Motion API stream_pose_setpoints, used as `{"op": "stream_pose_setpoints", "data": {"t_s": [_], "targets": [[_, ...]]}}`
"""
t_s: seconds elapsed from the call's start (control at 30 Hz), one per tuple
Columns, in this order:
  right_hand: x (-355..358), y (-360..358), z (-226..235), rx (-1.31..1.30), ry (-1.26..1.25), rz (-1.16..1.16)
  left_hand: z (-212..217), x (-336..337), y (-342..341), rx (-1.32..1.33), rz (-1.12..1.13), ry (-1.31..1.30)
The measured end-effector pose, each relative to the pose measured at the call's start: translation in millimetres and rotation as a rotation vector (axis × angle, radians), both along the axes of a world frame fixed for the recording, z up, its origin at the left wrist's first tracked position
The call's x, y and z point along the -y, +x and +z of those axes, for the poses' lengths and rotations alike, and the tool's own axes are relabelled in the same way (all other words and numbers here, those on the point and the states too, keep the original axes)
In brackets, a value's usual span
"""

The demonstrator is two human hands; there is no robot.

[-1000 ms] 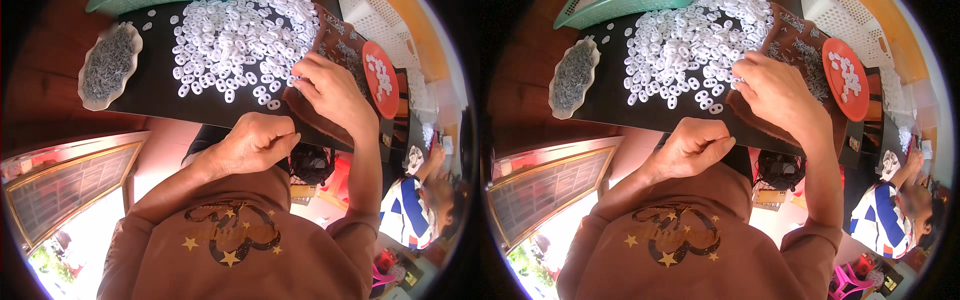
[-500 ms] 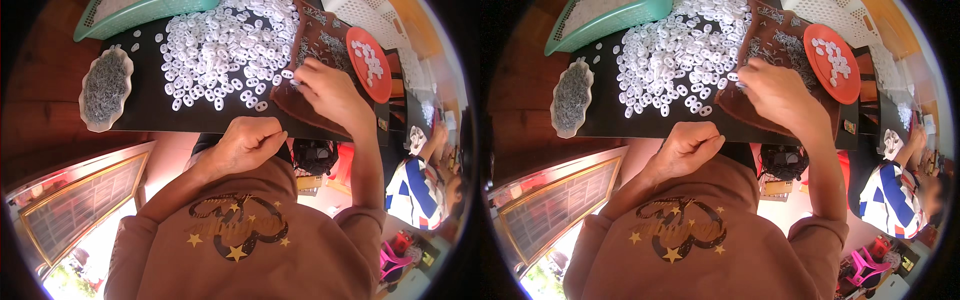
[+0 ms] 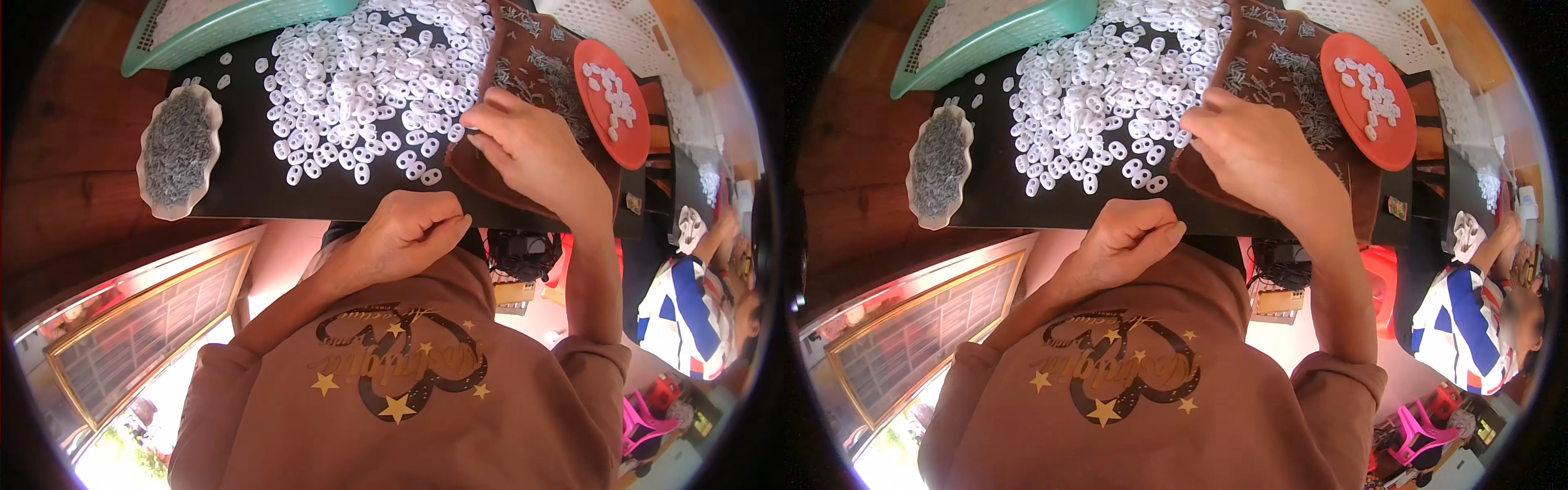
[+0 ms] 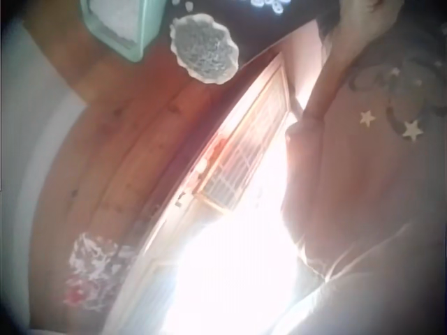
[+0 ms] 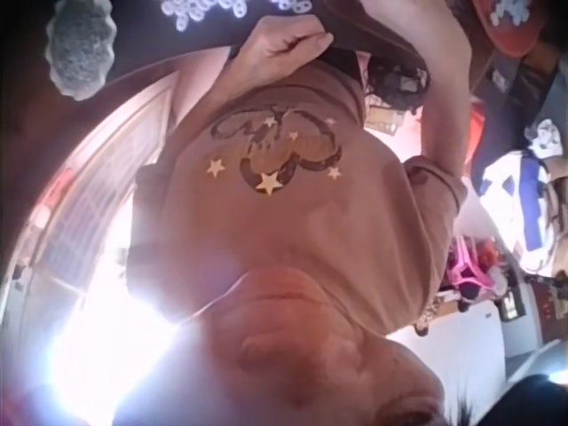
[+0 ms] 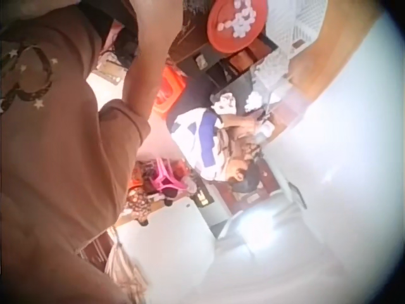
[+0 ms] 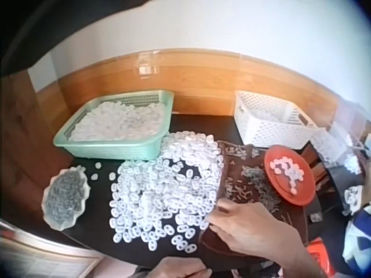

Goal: Assembling small white plastic parts by inserting metal pins into them.

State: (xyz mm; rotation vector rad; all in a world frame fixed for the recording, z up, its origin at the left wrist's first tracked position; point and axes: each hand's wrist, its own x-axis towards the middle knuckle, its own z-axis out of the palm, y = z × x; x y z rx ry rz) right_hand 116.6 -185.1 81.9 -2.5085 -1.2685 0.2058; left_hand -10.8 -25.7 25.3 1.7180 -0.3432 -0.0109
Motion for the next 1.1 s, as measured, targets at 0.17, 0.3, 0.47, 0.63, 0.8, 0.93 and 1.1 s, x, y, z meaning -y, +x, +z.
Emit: {"op": "stream_pose_setpoints", "data": {"t_s": [0.17,0.3,0.47,0.63,0.8,0.93,1.1], "targets": [[-21.5,2.5,-6.3,0.005,-0.071,0.053,-0.6,-3.3,1.9,-0.02,-0.044,0.001],[-39.2,6.8,-12.7,0.029,-0.046,0.083,-1.9,-4.5,3.4,-0.004,-0.032,-0.014],[-50.6,10.4,-12.9,0.073,-0.03,0.096,-0.3,-9.2,4.6,-0.033,-0.055,-0.054],[-65.2,1.8,-18.0,0.02,0.012,0.16,-4.5,-12.6,3.0,-0.073,-0.072,-0.083],[-75.7,1.5,-25.2,0.173,0.032,0.23,-7.8,-13.1,4.0,0.0,-0.07,-0.11],[-76.6,0.8,-28.8,0.203,0.058,0.233,-8.9,-12.9,3.9,0.028,-0.058,-0.097],[-76.5,-2.1,-28.9,0.233,0.089,0.192,-6.1,-11.5,1.7,0.044,-0.02,-0.118]]}}
